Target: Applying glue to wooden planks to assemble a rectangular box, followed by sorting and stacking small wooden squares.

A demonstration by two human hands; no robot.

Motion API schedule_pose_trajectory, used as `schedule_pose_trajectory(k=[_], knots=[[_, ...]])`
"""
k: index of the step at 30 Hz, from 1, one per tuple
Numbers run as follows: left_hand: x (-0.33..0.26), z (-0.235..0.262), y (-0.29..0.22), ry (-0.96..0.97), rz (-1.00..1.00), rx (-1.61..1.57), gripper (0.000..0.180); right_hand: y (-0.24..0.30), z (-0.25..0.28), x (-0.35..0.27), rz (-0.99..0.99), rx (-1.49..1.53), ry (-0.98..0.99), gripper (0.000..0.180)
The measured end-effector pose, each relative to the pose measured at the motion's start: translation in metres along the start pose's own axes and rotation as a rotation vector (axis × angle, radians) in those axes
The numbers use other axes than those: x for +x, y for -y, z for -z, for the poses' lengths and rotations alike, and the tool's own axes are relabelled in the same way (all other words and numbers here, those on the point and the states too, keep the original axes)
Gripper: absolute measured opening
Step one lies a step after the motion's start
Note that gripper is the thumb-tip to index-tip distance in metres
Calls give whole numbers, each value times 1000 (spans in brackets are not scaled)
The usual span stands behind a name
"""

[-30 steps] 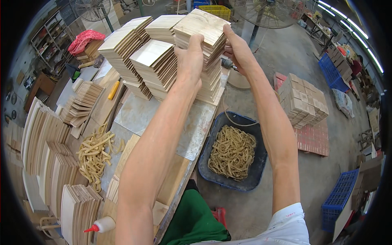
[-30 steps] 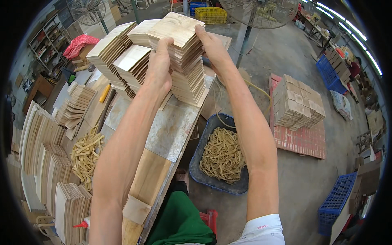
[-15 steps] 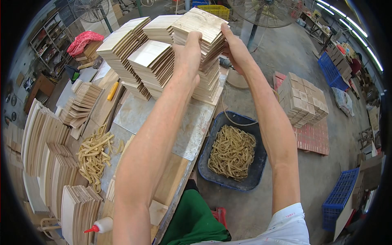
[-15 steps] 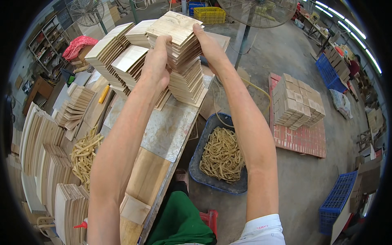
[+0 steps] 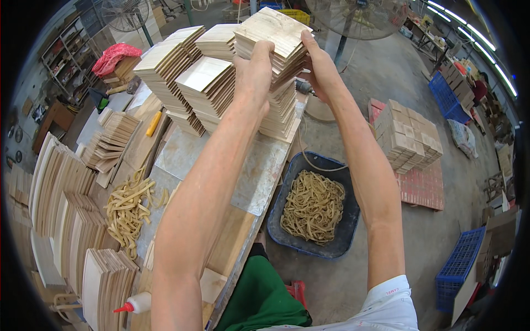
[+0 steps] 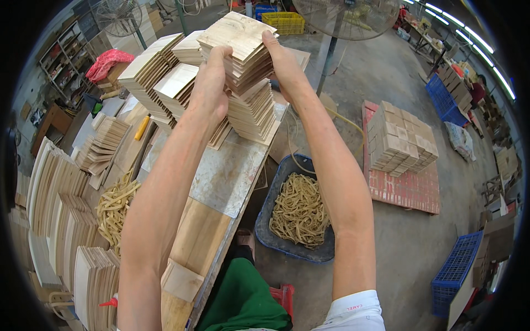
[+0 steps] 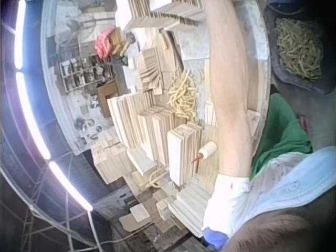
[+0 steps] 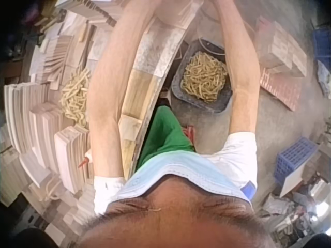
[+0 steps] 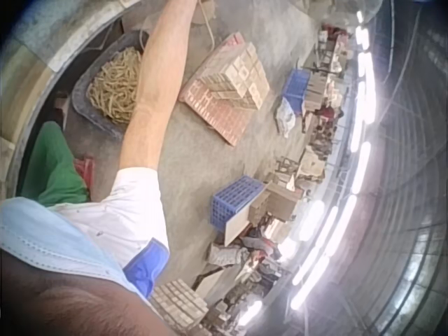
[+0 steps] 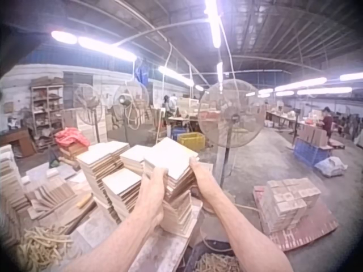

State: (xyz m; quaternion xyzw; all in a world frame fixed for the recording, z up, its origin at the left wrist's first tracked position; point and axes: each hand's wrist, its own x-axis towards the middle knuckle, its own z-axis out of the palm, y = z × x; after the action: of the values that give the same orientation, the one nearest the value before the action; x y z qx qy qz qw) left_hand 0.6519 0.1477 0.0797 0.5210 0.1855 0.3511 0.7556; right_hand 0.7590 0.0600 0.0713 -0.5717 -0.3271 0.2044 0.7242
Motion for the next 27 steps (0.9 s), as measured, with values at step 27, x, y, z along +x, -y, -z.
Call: schedule_pose_trajectory(k=[27], knots=[[-384,233,47,-19,182,-871,62,-95,-146,-335,-613,661,719,76]])
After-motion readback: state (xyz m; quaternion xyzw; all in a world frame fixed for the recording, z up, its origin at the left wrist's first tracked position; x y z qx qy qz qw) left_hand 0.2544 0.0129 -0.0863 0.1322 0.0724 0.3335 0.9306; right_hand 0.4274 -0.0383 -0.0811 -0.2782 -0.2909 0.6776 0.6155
